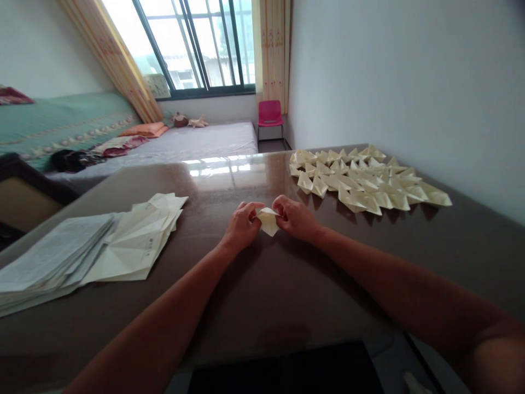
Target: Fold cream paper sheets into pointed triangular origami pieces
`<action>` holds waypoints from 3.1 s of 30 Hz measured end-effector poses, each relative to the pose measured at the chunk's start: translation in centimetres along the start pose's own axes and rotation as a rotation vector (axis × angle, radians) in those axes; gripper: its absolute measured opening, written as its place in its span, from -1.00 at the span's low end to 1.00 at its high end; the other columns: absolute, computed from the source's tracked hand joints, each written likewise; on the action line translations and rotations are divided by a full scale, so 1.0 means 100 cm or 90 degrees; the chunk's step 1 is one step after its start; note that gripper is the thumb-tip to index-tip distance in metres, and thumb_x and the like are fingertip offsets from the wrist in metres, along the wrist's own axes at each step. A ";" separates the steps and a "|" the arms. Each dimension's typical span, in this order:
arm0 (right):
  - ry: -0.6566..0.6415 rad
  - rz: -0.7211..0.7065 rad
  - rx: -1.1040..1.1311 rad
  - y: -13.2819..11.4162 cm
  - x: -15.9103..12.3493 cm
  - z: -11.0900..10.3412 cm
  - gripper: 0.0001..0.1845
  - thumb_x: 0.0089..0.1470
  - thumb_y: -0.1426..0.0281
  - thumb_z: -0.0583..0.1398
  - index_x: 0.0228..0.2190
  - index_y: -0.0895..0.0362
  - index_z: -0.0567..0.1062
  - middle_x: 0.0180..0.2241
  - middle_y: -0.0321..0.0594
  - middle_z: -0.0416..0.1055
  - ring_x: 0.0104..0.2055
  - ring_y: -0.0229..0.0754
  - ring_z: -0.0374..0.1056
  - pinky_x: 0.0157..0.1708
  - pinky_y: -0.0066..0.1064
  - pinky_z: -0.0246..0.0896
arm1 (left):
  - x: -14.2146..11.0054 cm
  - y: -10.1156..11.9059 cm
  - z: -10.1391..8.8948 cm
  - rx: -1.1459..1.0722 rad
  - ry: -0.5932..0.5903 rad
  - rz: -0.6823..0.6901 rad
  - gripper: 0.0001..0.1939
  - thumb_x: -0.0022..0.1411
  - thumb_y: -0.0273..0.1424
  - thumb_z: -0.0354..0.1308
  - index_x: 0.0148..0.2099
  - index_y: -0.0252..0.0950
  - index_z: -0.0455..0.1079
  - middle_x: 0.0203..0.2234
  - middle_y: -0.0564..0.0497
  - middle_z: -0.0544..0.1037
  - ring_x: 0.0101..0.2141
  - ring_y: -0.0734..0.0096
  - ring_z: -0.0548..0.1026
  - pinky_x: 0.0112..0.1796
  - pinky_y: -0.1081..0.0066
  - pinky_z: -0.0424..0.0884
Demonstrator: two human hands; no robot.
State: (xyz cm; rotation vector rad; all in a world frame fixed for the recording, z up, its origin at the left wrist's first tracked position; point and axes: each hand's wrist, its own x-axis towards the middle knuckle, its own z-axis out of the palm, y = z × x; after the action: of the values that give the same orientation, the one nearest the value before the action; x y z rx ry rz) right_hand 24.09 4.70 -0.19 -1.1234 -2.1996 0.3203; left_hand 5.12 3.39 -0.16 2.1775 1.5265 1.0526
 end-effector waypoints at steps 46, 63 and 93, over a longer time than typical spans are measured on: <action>-0.260 -0.240 -0.010 0.033 0.006 -0.037 -0.77 0.14 0.27 0.18 -0.17 -0.08 0.58 -0.18 -0.21 0.46 -0.17 -0.20 0.37 -0.17 -0.38 0.22 | -0.014 -0.001 -0.006 0.209 -0.305 0.209 -0.55 0.38 -0.25 -0.17 0.27 -0.09 0.16 0.24 0.01 0.23 0.25 0.20 0.11 0.21 0.12 0.03; -0.228 -0.276 -0.043 0.024 0.005 -0.040 -0.73 0.02 0.35 0.26 -0.18 -0.03 0.57 -0.18 -0.22 0.46 -0.10 -0.15 0.31 -0.10 -0.33 0.20 | -0.014 -0.012 -0.010 0.185 -0.350 0.209 -0.31 0.27 0.01 -0.06 0.35 -0.14 -0.04 0.31 -0.09 0.04 0.31 0.15 -0.08 0.24 0.07 -0.15; -0.197 0.087 0.019 0.020 0.005 -0.015 -0.84 0.15 0.30 0.13 -0.25 0.08 0.43 -0.34 -0.29 0.49 -0.34 -0.27 0.36 -0.39 -0.50 0.07 | -0.006 0.005 -0.008 0.114 -0.165 -0.054 -0.75 0.27 -0.27 -0.01 -0.08 -0.21 0.38 -0.42 0.09 0.56 -0.40 0.38 0.49 -0.35 0.44 0.27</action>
State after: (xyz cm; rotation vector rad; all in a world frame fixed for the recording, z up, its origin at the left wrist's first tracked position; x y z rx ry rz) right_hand 26.06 6.19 0.22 -1.2818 -2.3765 0.6214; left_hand 4.83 2.50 0.42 2.2377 1.6259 0.5994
